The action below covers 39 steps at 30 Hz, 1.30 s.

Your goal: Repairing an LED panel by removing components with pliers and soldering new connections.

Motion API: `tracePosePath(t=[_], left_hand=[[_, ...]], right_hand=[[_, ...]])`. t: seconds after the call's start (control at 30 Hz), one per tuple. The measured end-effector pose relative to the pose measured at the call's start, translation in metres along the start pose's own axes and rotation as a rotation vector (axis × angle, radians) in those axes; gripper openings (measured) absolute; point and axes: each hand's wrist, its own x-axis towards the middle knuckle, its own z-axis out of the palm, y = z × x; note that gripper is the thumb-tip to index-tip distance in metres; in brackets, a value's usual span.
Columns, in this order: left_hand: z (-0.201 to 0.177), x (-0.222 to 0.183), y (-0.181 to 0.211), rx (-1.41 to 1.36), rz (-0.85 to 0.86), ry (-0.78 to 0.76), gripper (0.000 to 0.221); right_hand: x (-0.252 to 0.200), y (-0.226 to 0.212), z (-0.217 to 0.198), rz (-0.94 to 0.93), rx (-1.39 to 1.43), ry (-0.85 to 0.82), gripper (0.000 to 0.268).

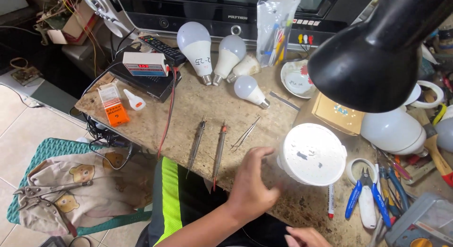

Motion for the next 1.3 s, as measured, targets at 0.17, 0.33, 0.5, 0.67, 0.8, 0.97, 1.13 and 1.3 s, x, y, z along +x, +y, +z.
tracePosePath(t=[0.17, 0.33, 0.5, 0.67, 0.8, 0.97, 1.13, 1.3], left_hand=[[-0.080, -0.016, -0.035, 0.580, 0.288, 0.574, 0.024], [-0.112, -0.003, -0.087, 0.792, 0.018, 0.482, 0.030], [-0.118, 0.001, -0.083, 0.750, -0.047, 0.410, 0.027], [-0.121, -0.009, -0.055, 0.530, -0.180, 0.483, 0.034], [-0.127, -0.026, -0.024, 0.398, -0.274, 0.431, 0.024], [-0.112, -0.035, -0.006, -0.178, 0.044, 0.432, 0.019], [-0.102, -0.024, 0.039, -0.538, 0.063, 0.126, 0.020], [-0.092, -0.013, 0.047, -0.873, -0.209, 0.014, 0.020]], right_hand=[[0.017, -0.128, 0.006, -1.121, -0.337, 0.247, 0.038], [0.043, -0.198, 0.066, -1.263, -0.627, 0.374, 0.029], [0.055, -0.208, 0.084, -1.283, -0.661, 0.423, 0.012], [0.049, -0.215, 0.039, -1.468, -0.425, 0.346, 0.038], [0.039, -0.182, 0.006, -1.571, -0.205, 0.222, 0.014], [0.030, -0.044, 0.014, -1.427, 0.003, 0.297, 0.019], [0.015, -0.004, -0.022, -0.901, 0.492, 0.275, 0.024], [0.057, -0.036, -0.110, -0.074, 1.853, -0.526, 0.075]])
